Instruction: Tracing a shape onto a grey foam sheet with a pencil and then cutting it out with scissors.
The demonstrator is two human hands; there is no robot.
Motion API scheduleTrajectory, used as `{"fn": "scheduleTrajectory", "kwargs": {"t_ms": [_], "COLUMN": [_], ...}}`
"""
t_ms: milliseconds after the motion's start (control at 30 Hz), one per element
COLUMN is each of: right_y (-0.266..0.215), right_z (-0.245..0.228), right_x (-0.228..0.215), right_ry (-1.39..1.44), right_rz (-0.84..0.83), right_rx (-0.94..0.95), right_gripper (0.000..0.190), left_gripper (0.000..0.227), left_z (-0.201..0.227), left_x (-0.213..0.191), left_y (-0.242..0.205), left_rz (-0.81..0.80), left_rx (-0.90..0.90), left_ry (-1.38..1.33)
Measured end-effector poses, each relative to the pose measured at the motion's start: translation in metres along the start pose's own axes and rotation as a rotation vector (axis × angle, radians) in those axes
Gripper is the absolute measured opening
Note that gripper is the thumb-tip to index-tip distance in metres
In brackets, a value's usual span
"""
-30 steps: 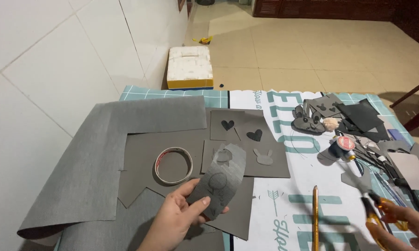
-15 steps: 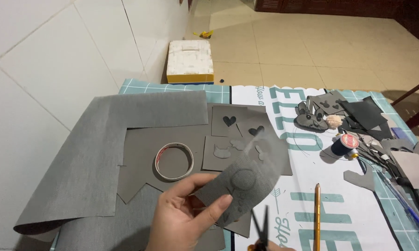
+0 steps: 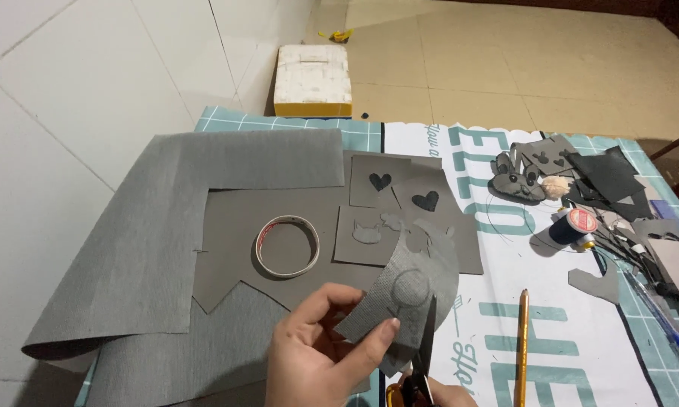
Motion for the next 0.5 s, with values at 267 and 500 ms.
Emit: {"fn": "scheduleTrajectory", "kwargs": {"t_ms": [267, 500], "right_y": [0.012, -0.029], "right_z": [-0.001, 0.000], "right_x": [0.005, 0.011], "right_ry": [-0.001, 0.441], "right_rz": [-0.140, 0.875], "right_rx": [0.032, -0.453], "right_gripper": [0.021, 0.004], "left_gripper": [0.025, 0.028], "left_z": [-0.003, 0.017], "left_x": [-0.001, 0.007], "left_y": [0.003, -0.008], "left_rz": [-0.070, -0.183], "left_rx": [0.035, -0.182], "left_ry": [-0.035, -0.018]}}
Point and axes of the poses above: each hand's wrist, its own y-axis towards the middle knuckle, its own x-axis out of the palm, z = x × y, the point moved 3 cm from there along y, towards the middle knuckle, and after that the axes turned 10 degrees about z, right-handed, at the moved point
